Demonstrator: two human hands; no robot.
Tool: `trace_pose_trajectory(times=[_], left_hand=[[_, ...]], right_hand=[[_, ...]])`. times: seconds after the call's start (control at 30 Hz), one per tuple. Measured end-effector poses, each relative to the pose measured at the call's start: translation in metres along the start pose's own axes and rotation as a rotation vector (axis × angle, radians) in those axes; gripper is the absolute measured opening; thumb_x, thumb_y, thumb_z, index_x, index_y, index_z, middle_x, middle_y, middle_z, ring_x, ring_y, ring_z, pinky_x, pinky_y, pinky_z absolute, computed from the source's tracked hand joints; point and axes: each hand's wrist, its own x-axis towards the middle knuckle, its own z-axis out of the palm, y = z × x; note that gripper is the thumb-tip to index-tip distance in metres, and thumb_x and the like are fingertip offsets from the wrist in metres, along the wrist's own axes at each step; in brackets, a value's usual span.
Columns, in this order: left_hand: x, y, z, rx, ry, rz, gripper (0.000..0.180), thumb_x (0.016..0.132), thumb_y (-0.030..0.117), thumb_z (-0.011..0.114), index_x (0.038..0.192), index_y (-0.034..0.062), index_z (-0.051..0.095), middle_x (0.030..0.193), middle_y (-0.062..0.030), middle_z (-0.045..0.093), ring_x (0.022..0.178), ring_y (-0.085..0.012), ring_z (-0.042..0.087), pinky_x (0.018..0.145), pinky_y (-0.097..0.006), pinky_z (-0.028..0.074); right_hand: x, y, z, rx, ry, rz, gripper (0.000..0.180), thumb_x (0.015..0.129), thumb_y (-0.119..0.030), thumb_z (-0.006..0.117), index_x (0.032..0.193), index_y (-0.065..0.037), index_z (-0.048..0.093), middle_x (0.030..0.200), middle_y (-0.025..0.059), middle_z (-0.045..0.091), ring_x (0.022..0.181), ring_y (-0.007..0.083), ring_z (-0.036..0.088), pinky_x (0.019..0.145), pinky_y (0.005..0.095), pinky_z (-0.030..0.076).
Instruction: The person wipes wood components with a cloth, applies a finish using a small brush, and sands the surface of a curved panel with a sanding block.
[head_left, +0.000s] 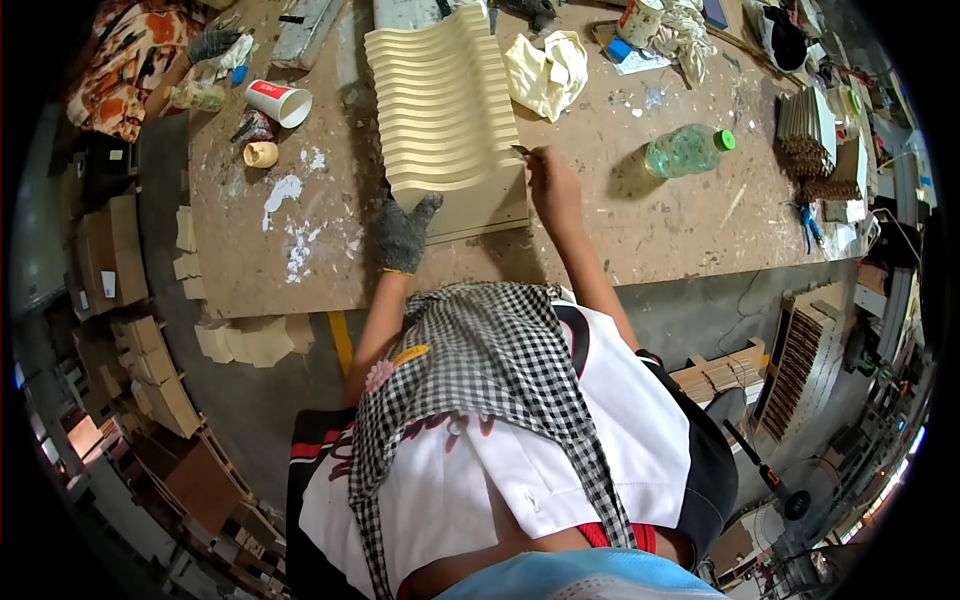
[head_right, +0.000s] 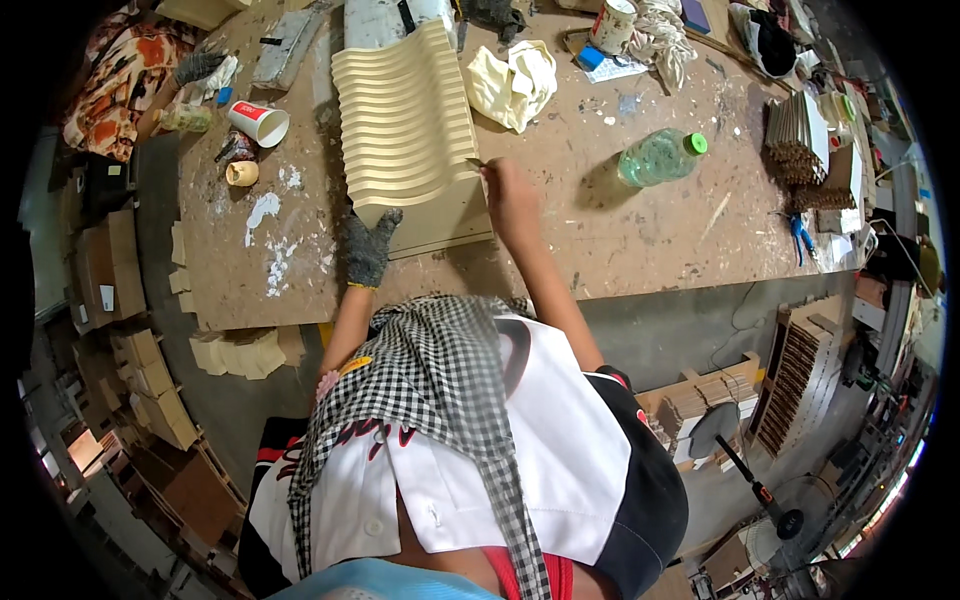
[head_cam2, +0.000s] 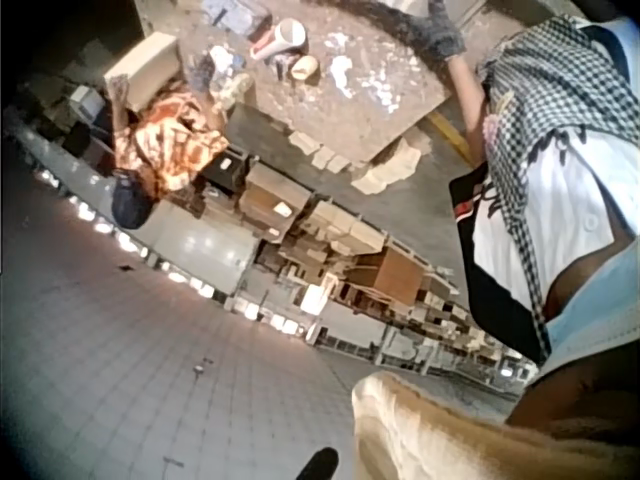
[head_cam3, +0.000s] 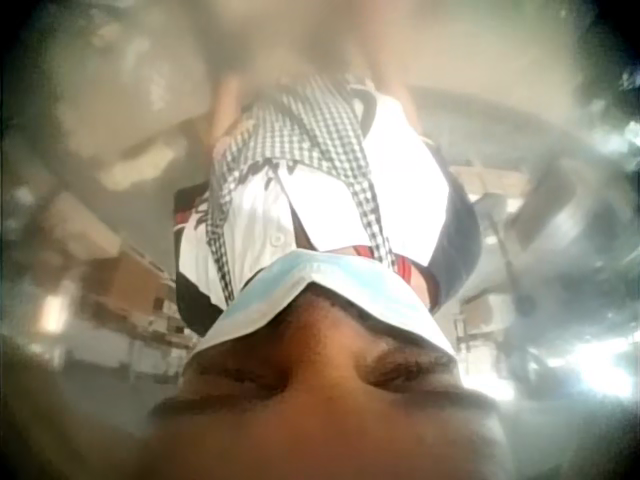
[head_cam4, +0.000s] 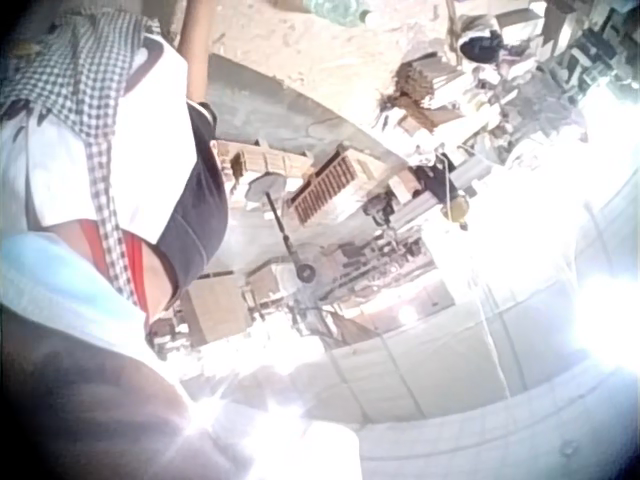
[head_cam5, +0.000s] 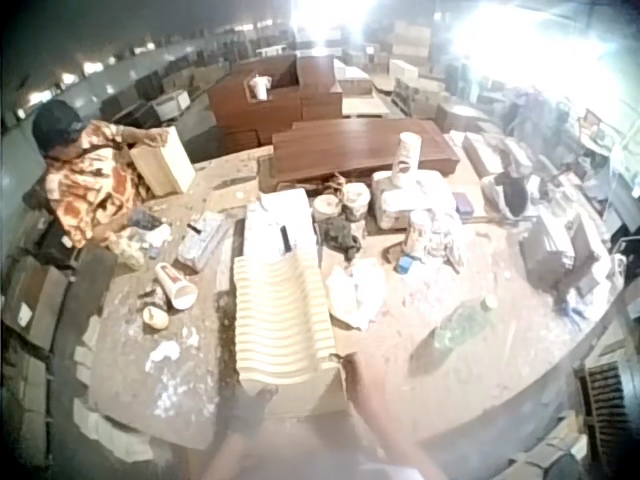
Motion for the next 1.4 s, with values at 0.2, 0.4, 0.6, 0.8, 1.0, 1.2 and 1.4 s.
trace_pose_trajectory(times=[0.2,0.4,0.6,0.8,1.0,1.2,1.4], left_hand=[[0.001,0.007,-0.009,0.041,-0.02,-0.064,0.049,0.086,0.018,0.078,0.126,-0.001,0.057,0.116,-0.0076,0.066,0.1,-0.0187,0.06,0.089,-0.033,0.049],[0.042,-0.069,-0.069,-0.325,0.173,-0.555,0.052,0.106,0.041,0.043,0.136,-0.0008,0.051,0.128,-0.0105,0.062,0.114,-0.0208,0.057,0.101,-0.036,0.044],[0.042,-0.021,-0.021,-0.537,-0.07,-0.292,0.078,0.102,0.065,0.024,0.147,0.0041,0.042,0.142,-0.0104,0.052,0.126,-0.0236,0.051,0.107,-0.036,0.041],[0.035,-0.011,-0.029,-0.43,-0.075,-0.305,0.077,0.102,0.063,0.023,0.148,0.0032,0.039,0.145,-0.0117,0.049,0.13,-0.0234,0.048,0.11,-0.036,0.039],[0.09,-0.052,-0.073,-0.424,-0.184,-0.174,0.067,0.107,0.051,0.026,0.151,0.0005,0.032,0.151,-0.0111,0.042,0.136,-0.0236,0.04,0.114,-0.036,0.032],[0.106,0.008,-0.041,-0.33,-0.172,-0.196,0.065,0.107,0.049,0.029,0.15,0.0009,0.034,0.148,-0.0105,0.045,0.133,-0.023,0.043,0.113,-0.035,0.034],[0.118,0.025,-0.063,0.115,-0.137,0.023,0.063,0.107,0.048,0.033,0.149,0.0013,0.037,0.146,-0.0099,0.048,0.13,-0.0224,0.046,0.111,-0.035,0.035]], right_hand=[[-0.001,0.068,-0.03,-0.477,0.067,0.279,0.018,0.096,-0.025,0.061,0.093,-0.008,0.058,0.088,0.0169,0.067,0.081,0.0394,0.062,0.067,0.0473,0.047],[0.009,0.046,-0.039,-0.597,0.172,-0.128,0.019,0.093,-0.02,0.064,0.106,-0.007,0.066,0.102,0.0139,0.067,0.091,0.035,0.063,0.078,0.0417,0.05],[0.029,0.0,0.023,0.632,-0.27,0.34,0.063,0.105,-0.05,0.029,0.153,-0.01,0.029,0.156,0.0135,0.031,0.142,0.0267,0.031,0.116,0.0391,0.023],[0.031,-0.037,0.017,0.76,-0.362,0.489,0.079,0.102,-0.064,0.017,0.159,-0.01,0.01,0.165,0.0109,0.01,0.152,0.0267,0.008,0.122,0.0387,0.006],[0.082,-0.021,0.023,0.844,-0.447,0.424,0.085,0.1,-0.067,0.013,0.158,-0.006,0.008,0.165,0.014,0.006,0.153,0.0259,0.003,0.123,0.0379,0.002],[0.09,-0.049,0.023,0.695,-0.419,0.756,0.105,0.09,-0.081,0.03,0.155,0.002,0.02,0.148,0.0187,0.034,0.126,0.0281,0.039,0.107,0.0398,0.032],[0.114,-0.017,0.034,0.702,-0.377,0.604,0.092,0.098,-0.07,0.03,0.153,0.003,0.025,0.152,0.0193,0.033,0.136,0.0291,0.034,0.113,0.0388,0.029]])
